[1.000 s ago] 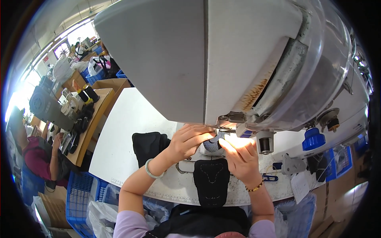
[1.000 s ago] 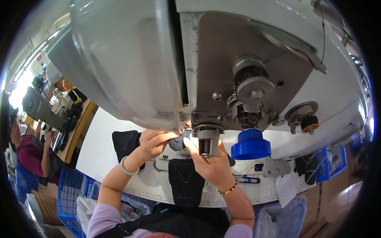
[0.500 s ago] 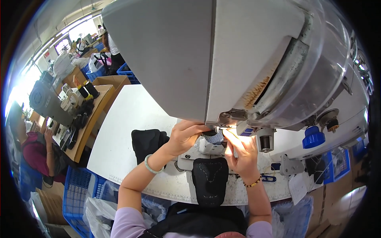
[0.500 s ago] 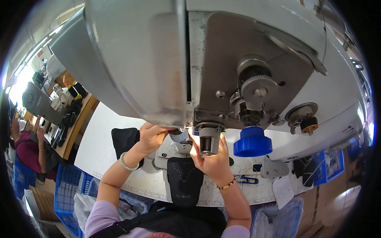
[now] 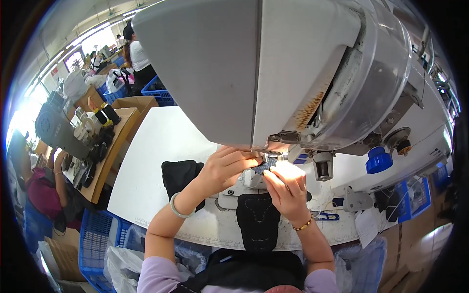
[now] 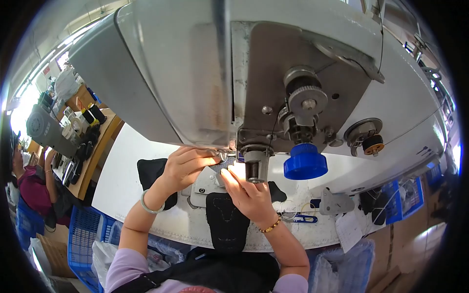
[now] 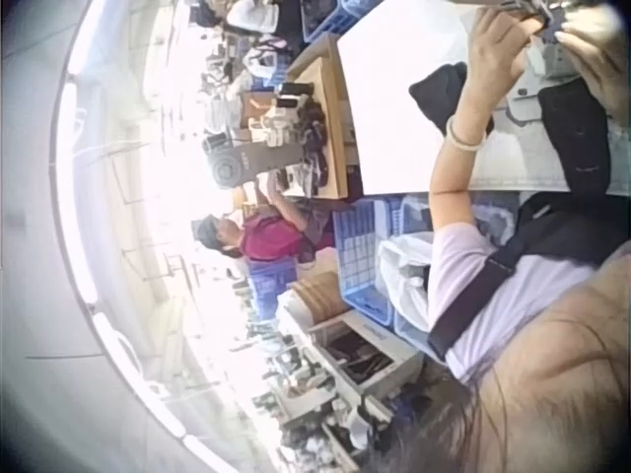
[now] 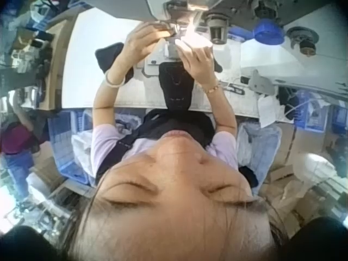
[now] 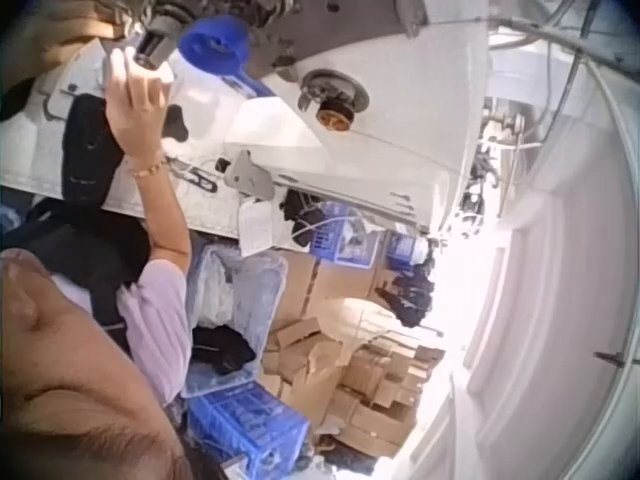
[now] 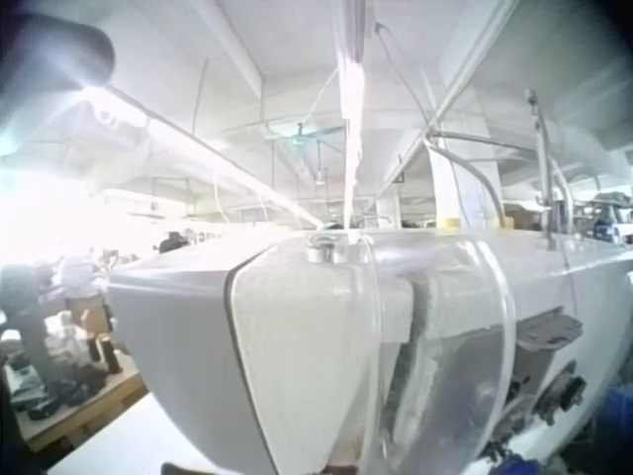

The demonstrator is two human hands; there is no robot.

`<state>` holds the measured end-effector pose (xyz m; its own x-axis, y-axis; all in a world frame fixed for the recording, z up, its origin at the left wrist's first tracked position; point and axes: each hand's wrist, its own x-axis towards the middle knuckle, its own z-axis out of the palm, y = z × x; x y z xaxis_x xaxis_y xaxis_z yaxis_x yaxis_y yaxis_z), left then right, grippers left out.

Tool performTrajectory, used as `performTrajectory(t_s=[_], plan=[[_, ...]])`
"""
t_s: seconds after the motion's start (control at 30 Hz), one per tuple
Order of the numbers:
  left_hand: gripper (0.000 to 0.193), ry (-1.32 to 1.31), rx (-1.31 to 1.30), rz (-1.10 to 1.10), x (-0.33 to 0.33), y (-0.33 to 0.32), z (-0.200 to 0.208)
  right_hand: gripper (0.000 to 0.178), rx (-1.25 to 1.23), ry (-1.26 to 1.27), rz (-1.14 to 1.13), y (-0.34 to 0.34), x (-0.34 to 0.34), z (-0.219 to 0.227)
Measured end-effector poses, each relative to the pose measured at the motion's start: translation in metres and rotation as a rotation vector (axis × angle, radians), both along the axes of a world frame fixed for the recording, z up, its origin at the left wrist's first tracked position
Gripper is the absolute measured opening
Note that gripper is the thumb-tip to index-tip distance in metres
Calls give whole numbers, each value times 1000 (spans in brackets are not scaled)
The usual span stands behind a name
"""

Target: Sewing pieces of black material together using an industrial sewing machine.

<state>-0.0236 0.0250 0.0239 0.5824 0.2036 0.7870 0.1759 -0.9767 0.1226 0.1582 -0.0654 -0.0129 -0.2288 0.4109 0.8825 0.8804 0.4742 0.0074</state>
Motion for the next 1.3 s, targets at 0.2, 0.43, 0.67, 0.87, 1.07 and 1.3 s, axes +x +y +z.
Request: performTrajectory(t_s=[0.2, 0.43, 0.67, 0.87, 1.07, 1.3], plan=[[30, -35, -12, 5, 4, -3, 0, 27, -21, 63, 28, -1, -1, 2], [30, 66, 131, 155, 7, -22, 3, 24, -4, 116, 41, 2, 3, 1], [30, 111, 98, 215, 9, -28, 6, 21, -29, 115, 29, 4, 8, 10], [56, 78, -214, -145, -14, 14, -7, 21, -59, 144, 29, 5, 9, 9], [59, 87, -142, -223, -15, 16, -6, 25, -60, 119, 48, 5, 7, 7], [52, 148, -6, -138, -13, -1, 3, 39, 85, 95, 81, 1, -5, -12]])
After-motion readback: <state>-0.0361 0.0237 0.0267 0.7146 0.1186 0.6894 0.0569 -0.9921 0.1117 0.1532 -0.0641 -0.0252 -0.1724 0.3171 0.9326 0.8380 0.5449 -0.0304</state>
